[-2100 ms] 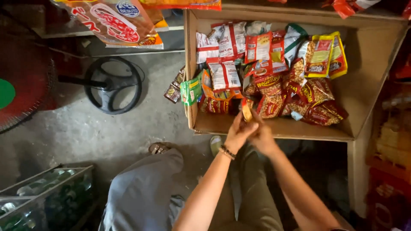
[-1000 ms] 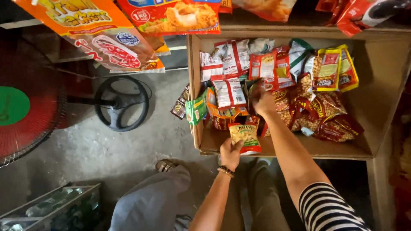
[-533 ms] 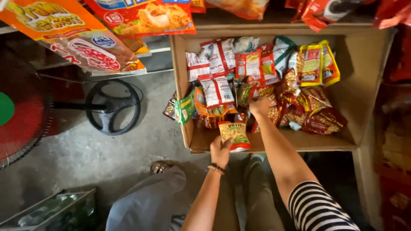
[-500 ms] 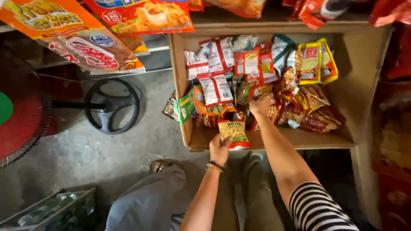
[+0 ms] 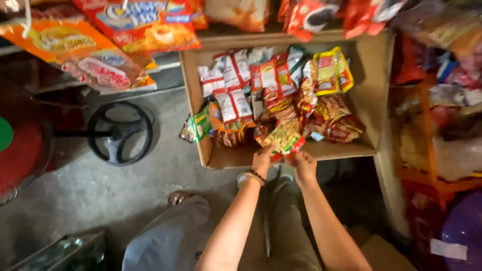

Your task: Organizing and stocking various food sachets and condiments on grocery store shelves.

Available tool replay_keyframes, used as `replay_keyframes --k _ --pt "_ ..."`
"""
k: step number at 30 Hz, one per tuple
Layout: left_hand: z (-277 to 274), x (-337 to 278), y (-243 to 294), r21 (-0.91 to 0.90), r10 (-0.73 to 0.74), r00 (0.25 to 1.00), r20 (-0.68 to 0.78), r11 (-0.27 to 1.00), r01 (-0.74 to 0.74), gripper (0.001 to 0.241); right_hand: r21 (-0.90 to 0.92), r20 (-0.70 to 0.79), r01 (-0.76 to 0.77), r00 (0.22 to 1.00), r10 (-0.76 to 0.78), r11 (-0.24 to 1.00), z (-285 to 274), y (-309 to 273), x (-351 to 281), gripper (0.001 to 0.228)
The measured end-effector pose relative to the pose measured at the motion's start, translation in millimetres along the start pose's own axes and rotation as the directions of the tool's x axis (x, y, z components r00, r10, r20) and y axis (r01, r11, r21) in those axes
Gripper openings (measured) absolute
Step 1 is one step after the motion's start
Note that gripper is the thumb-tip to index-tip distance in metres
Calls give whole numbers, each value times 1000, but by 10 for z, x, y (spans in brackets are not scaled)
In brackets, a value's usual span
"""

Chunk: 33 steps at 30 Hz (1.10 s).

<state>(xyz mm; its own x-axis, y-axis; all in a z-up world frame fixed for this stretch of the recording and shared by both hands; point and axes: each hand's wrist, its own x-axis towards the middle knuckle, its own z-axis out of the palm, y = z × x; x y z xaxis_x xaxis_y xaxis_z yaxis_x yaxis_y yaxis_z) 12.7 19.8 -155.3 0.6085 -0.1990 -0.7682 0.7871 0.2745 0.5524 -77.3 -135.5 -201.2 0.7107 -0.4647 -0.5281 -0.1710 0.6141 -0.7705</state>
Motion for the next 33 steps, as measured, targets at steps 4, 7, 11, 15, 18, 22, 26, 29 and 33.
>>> replay_keyframes --k 4,7,11,15,18,22,26,29,33 --pt "545 168 22 -93 -2 996 90 996 11 40 133 -7 48 999 -47 990 -193 -511 116 9" --pt "658 492 -41 85 225 825 518 947 -311 43 233 195 210 946 -257 950 -215 -1059 122 9" --pt "398 485 12 692 140 936 322 641 -334 44 89 -5 32 999 -32 996 -526 -1145 437 22" --pt "-53 -78 112 953 178 939 293 -135 -272 45 -856 146 272 943 -298 441 -1181 -462 1008 10" --pt "-318 -295 -173 875 321 830 456 -333 -352 54 -971 235 238 934 -269 -21 -987 -358 1282 20" --pt "-209 -352 -13 825 359 764 536 -414 -384 56 -621 -58 -97 995 78 777 -798 178 1840 20" --pt "-240 -313 -16 860 254 844 472 -345 -377 55 -285 -117 -194 979 167 939 -339 932 2110 25" --pt "-321 -327 -103 860 266 840 473 -348 -374 56 -543 61 171 985 -164 822 447 1188 1628 46" --pt "-372 9 -337 802 340 771 538 -487 -345 57 -360 436 428 863 -256 829 882 1408 1304 70"
